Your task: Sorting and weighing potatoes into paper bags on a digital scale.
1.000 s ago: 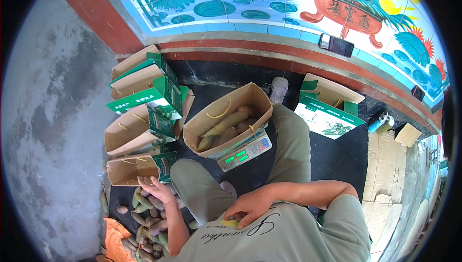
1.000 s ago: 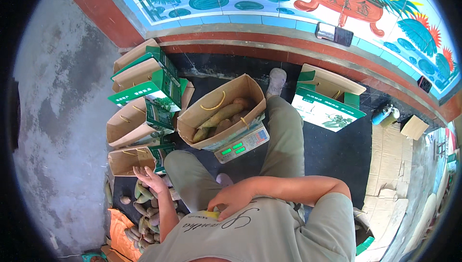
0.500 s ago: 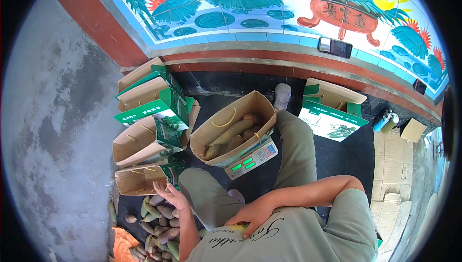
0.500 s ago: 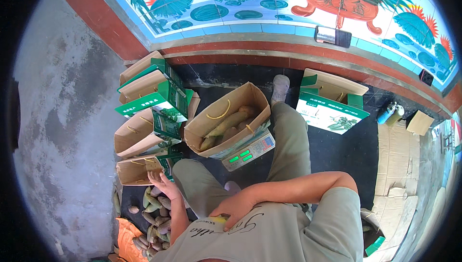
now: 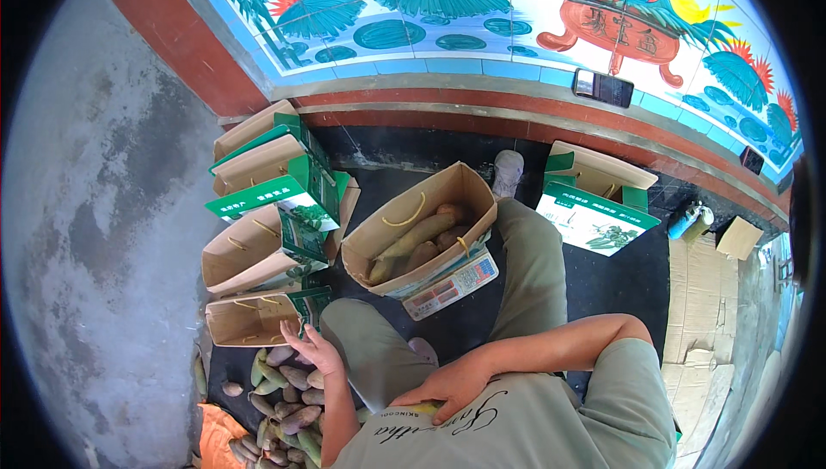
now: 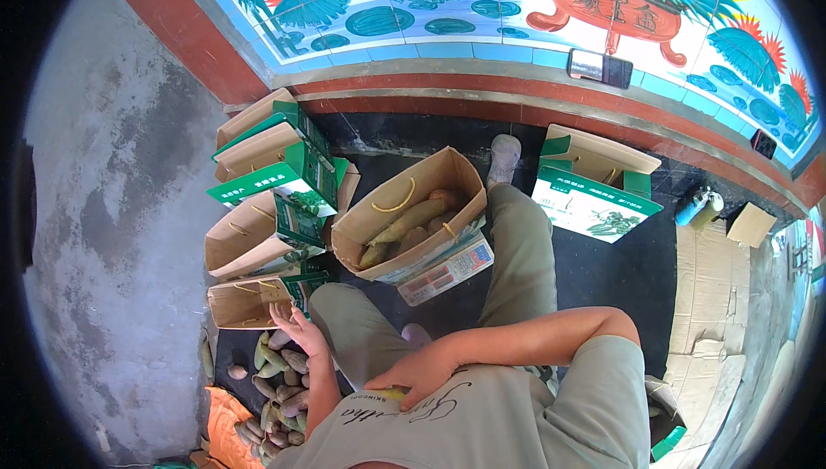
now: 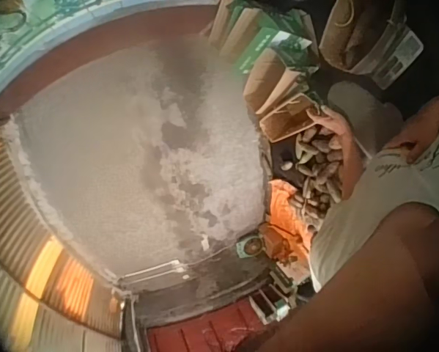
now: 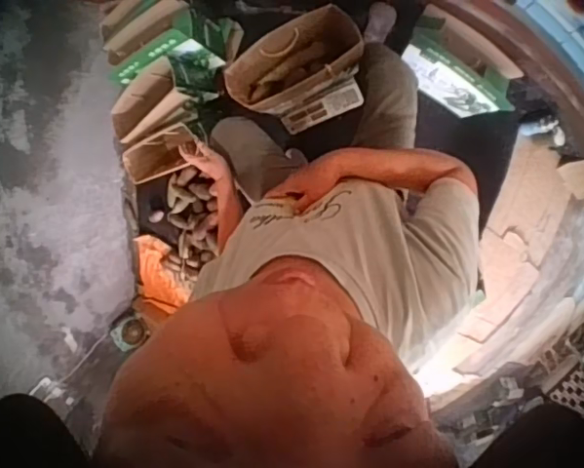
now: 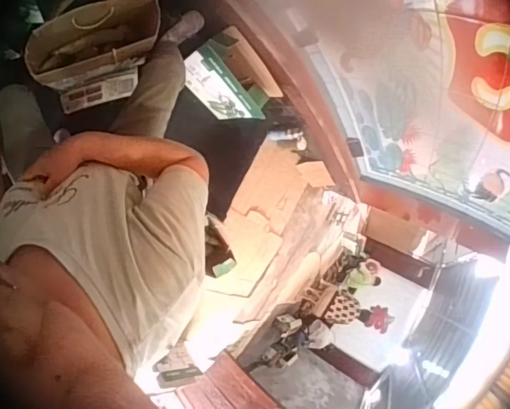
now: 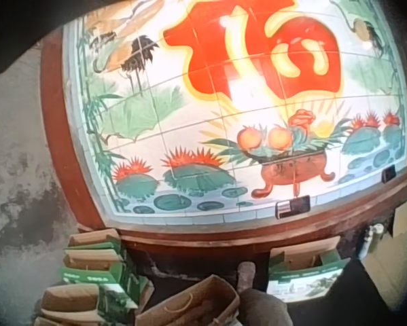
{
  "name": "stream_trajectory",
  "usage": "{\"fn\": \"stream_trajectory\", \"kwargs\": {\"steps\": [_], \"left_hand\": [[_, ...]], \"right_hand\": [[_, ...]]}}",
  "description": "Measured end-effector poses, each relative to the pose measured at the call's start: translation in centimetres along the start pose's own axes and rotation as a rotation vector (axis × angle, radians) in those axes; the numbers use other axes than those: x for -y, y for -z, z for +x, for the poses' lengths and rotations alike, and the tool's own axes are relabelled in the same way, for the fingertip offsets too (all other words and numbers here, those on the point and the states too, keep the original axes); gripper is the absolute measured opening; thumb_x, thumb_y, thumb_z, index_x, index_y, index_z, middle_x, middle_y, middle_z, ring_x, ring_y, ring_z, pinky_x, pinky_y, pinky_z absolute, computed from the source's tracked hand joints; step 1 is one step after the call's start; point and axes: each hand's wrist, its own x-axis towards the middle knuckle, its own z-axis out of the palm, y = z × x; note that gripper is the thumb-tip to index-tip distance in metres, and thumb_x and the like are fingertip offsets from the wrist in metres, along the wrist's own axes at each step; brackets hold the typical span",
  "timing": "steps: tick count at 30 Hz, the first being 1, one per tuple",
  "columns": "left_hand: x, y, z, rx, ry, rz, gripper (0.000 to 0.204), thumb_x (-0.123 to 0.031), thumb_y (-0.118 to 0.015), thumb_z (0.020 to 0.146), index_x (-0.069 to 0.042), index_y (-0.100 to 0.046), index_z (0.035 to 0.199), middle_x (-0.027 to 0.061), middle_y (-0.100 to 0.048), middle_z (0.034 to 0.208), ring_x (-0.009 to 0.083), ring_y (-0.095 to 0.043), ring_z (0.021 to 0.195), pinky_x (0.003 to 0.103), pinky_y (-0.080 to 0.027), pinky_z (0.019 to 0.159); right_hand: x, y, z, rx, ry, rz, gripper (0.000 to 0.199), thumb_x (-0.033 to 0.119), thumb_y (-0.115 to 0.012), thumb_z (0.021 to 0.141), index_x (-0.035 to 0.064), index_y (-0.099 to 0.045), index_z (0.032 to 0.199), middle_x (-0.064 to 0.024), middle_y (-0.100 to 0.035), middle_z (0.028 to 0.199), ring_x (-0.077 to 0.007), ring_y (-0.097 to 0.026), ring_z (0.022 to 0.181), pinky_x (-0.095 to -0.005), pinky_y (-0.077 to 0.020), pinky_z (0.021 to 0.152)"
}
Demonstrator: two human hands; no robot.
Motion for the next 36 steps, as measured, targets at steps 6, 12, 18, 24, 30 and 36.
{"fn": "stream_trajectory", "kwargs": {"steps": [6,12,18,24,30,36], "left_hand": [[-0.3,0.1,-0.1,-0.005,0.013,0.003,0.055,-0.017,-0.046,0.09,-0.001,-0.022,0.138,0.0198,-0.032,0.136,0.0304,-0.039,0.121,0.039,-0.034,0.095],[-0.2,0.5,-0.2,-0.004,-0.01,0.009,0.055,-0.016,-0.046,0.09,0.0,-0.022,0.137,0.0194,-0.033,0.136,0.0299,-0.039,0.12,0.039,-0.034,0.095],[0.0,0.4,-0.5,-0.008,-0.012,0.029,0.054,-0.015,-0.046,0.091,0.001,-0.023,0.137,0.0195,-0.032,0.136,0.0297,-0.037,0.123,0.038,-0.034,0.096],[0.2,0.4,-0.5,-0.002,-0.047,0.02,0.054,-0.016,-0.046,0.091,0.002,-0.024,0.136,0.0197,-0.031,0.137,0.0303,-0.035,0.124,0.038,-0.034,0.097],[0.1,0.8,-0.7,0.008,-0.054,0.026,0.054,-0.016,-0.046,0.091,0.003,-0.024,0.136,0.0198,-0.03,0.138,0.0312,-0.035,0.124,0.039,-0.035,0.097],[0.0,1.3,-1.1,0.004,-0.075,0.015,0.055,-0.016,-0.047,0.09,0.003,-0.023,0.136,0.0195,-0.028,0.139,0.0316,-0.034,0.125,0.04,-0.034,0.098]], "right_hand": [[0.7,0.1,0.0,-0.01,-0.002,-0.013,0.071,0.027,-0.055,0.087,0.0096,-0.014,0.142,-0.0225,-0.052,0.118,-0.0346,-0.055,0.101,-0.0385,-0.0408,0.088],[0.2,-0.4,-0.4,-0.004,-0.021,-0.065,0.069,0.03,-0.054,0.088,0.0093,-0.016,0.142,-0.0242,-0.052,0.118,-0.0365,-0.054,0.102,-0.0397,-0.041,0.086],[0.2,-0.7,-0.2,0.008,-0.015,-0.075,0.066,0.029,-0.051,0.089,0.0087,-0.017,0.141,-0.027,-0.052,0.114,-0.0401,-0.053,0.1,-0.0419,-0.0406,0.084],[1.1,-0.8,-0.3,-0.006,-0.021,-0.084,0.065,0.029,-0.051,0.089,0.0088,-0.016,0.141,-0.0254,-0.052,0.115,-0.0398,-0.053,0.101,-0.0416,-0.0407,0.085],[0.7,-1.5,-0.3,-0.004,-0.059,-0.098,0.066,0.029,-0.049,0.091,0.01,-0.013,0.143,-0.025,-0.05,0.121,-0.0375,-0.052,0.105,-0.0392,-0.0398,0.088],[1.7,-1.8,-0.2,0.021,-0.04,-0.051,0.067,0.03,-0.048,0.091,0.0113,-0.01,0.144,-0.0254,-0.05,0.12,-0.0377,-0.054,0.1,-0.0382,-0.0407,0.086]]}}
